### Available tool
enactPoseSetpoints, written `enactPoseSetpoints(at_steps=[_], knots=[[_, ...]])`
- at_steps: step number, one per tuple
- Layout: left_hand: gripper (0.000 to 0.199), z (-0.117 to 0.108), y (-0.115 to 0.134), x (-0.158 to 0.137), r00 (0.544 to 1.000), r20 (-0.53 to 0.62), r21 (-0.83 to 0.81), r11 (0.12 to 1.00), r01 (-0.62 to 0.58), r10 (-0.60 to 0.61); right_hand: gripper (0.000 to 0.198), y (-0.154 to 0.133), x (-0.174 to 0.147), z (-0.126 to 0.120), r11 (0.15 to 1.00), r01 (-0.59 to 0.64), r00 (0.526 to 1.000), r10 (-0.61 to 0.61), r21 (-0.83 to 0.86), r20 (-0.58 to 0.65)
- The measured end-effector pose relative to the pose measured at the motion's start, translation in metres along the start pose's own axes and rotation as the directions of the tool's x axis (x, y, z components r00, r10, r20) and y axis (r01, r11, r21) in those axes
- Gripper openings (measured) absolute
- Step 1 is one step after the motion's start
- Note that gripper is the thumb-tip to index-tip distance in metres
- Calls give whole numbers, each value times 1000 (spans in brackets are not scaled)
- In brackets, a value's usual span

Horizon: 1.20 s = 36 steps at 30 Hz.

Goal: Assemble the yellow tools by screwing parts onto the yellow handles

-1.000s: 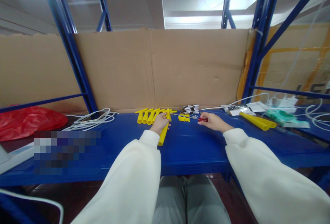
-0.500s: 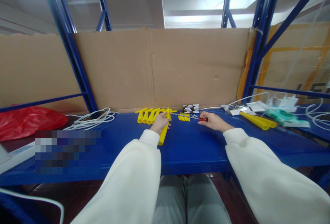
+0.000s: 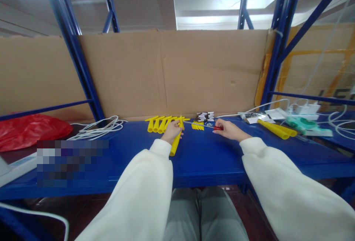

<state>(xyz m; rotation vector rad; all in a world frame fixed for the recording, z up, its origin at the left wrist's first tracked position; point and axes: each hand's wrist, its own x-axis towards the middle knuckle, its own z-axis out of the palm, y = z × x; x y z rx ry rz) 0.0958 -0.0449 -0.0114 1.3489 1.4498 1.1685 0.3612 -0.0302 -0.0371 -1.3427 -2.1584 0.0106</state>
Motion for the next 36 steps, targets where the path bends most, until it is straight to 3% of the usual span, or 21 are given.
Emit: enactPoseSetpoints(at_steps=[6,13,17,27,36], knots=[[59,0,-3,4,1000,2,21,1000,-15,15,17,-1,-1,-2,995,-21,999,25,-93,41],[60,1,-4,5,1000,1,24,1000,-15,15,16,6,2,5,999,7,1000,-8,35,24],[59,2,-1,0,1000,1,25,1000,-11,11,18,6,2,3,1000,2,1000,-2,9,1],[60,2,-1,1,1000,15,26,1000,-12,12,14,1,0,0,997,-55,996,59,-50,73],[58,3,-2,3,999,48,37,999,-24,22,8,-4,1,-2,981,-177,973,187,-81,134]])
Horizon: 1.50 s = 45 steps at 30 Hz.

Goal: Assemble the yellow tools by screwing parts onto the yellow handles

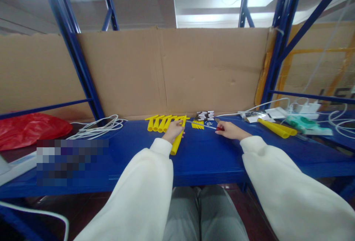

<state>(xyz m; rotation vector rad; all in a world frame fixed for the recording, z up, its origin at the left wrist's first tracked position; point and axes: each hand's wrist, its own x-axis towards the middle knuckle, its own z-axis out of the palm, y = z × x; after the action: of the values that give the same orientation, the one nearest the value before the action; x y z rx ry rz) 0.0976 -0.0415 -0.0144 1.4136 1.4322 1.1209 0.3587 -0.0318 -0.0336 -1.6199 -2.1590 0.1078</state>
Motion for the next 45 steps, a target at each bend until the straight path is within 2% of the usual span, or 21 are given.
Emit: enactPoseSetpoints(at_steps=[6,11,17,21,27,30,33,37,42,45], knots=[[53,0,-4,3,1000,22,38,999,-4,3,7,5,0,-6,988,-80,997,81,-130,5],[47,1,-13,11,991,32,167,977,-130,126,10,7,-3,-14,939,-209,977,213,-273,-16],[38,0,-22,21,977,42,288,934,-213,210,13,6,-6,-18,919,-250,965,262,-306,0],[36,1,-21,18,981,30,297,935,-193,193,15,5,-6,-18,918,-261,956,288,-299,50],[33,4,-14,8,992,62,188,974,-123,113,23,5,-7,-19,905,-296,935,339,-305,99],[34,5,-14,9,991,72,228,966,-125,111,29,7,-6,-20,904,-314,928,357,-290,108],[31,3,-16,14,980,51,356,913,-199,194,35,9,-5,-19,907,-322,931,355,-273,81],[28,1,-17,19,933,13,566,767,-304,360,41,12,-5,-17,912,-308,941,334,-272,54],[27,-1,-14,15,910,93,631,683,-367,403,34,15,-3,-16,909,-309,931,349,-280,109],[22,-1,-15,13,891,185,627,648,-432,415,32,18,-2,-17,907,-316,931,353,-280,90]])
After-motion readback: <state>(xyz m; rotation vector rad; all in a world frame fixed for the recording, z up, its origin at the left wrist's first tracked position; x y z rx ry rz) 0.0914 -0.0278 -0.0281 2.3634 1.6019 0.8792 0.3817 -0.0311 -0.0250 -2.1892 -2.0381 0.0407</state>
